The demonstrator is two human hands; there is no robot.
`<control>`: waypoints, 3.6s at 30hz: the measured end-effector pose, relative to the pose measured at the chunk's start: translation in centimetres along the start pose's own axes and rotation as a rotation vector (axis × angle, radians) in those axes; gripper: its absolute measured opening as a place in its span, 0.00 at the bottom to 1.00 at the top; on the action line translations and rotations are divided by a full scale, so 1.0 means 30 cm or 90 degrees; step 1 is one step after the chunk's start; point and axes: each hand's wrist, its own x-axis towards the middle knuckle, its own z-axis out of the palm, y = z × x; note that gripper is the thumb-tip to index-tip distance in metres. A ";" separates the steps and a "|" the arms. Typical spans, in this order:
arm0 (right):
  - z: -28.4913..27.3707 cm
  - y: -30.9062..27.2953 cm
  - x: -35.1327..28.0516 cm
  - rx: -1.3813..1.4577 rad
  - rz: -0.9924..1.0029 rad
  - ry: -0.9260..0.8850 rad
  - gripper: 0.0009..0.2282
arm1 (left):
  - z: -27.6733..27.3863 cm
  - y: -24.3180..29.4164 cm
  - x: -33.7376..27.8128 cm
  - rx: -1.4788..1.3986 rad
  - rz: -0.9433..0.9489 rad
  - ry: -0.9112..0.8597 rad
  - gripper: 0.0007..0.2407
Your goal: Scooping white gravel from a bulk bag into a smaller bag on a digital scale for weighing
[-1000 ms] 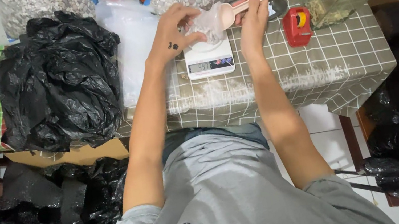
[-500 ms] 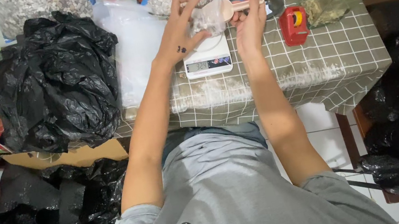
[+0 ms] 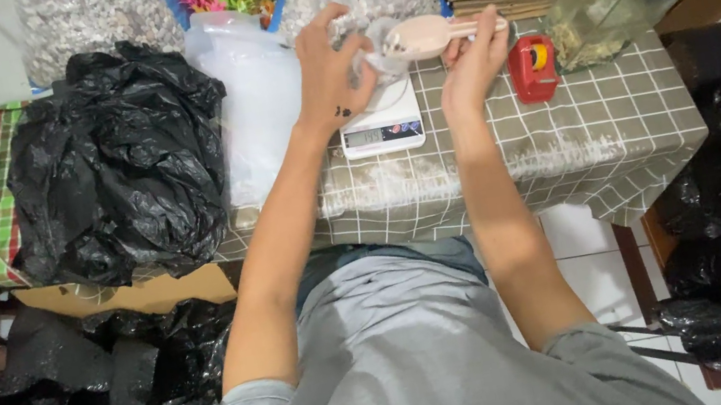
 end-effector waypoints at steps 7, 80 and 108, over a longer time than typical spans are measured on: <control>0.122 0.011 0.113 0.017 0.012 0.014 0.27 | -0.019 -0.015 -0.008 -0.031 -0.112 0.076 0.01; 0.097 -0.060 -0.006 -0.258 -0.032 -0.288 0.16 | -0.088 -0.020 -0.003 -0.235 -0.109 -0.210 0.14; 0.026 0.002 0.199 -0.019 0.017 0.078 0.15 | -0.036 -0.066 -0.002 -0.118 -0.119 0.072 0.15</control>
